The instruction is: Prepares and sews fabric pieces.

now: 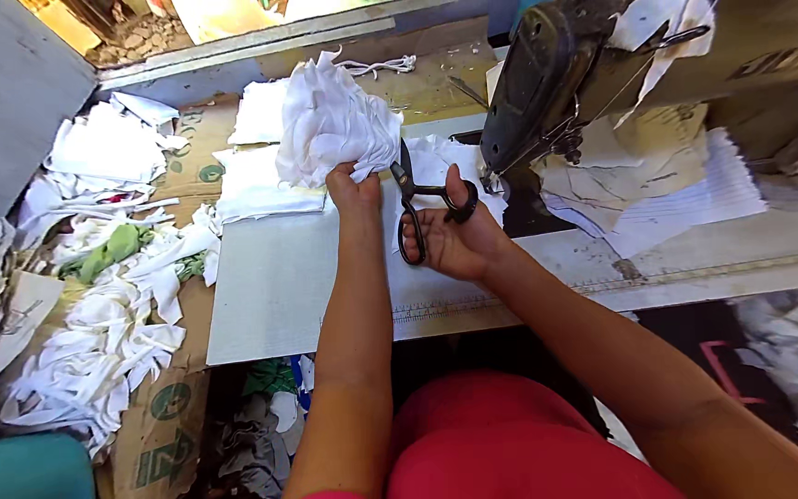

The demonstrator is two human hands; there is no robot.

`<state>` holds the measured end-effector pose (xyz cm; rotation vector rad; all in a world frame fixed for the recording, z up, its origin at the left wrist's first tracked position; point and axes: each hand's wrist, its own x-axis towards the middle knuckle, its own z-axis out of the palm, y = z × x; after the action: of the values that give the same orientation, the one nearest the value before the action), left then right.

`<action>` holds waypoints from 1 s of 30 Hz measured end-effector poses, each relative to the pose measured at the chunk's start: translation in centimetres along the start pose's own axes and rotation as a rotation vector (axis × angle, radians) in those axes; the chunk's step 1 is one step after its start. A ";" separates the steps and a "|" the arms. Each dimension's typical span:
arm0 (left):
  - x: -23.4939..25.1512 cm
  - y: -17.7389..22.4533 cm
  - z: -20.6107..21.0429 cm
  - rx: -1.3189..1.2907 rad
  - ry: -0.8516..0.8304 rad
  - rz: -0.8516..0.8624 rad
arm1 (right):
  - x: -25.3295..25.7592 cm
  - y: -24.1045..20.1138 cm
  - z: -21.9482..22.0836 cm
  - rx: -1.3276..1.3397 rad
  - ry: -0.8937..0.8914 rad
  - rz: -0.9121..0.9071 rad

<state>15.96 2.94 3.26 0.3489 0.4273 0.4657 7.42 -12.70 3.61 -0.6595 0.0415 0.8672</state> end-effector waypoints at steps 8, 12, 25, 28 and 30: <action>0.0 -0.1 -0.4 -0.011 -0.060 0.028 | 1.5 0.9 -0.1 -0.121 0.103 -0.120; 0.3 -0.1 -0.3 -0.044 -0.070 0.011 | 1.4 0.7 -0.3 -0.155 0.065 -0.046; -0.3 3.0 0.0 0.026 -0.122 0.095 | -3.2 -0.2 -0.3 -0.392 0.064 -0.020; -5.7 7.1 -0.4 0.431 -0.262 0.074 | -11.9 -3.0 -4.8 -0.820 0.126 -0.065; -11.4 7.6 -2.1 0.675 -0.335 -0.012 | -18.5 -4.9 -8.6 -0.982 0.280 -0.132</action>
<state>3.07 4.14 8.16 1.0596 0.2469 0.2310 0.71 -32.53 4.66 -1.6808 -0.1885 0.6256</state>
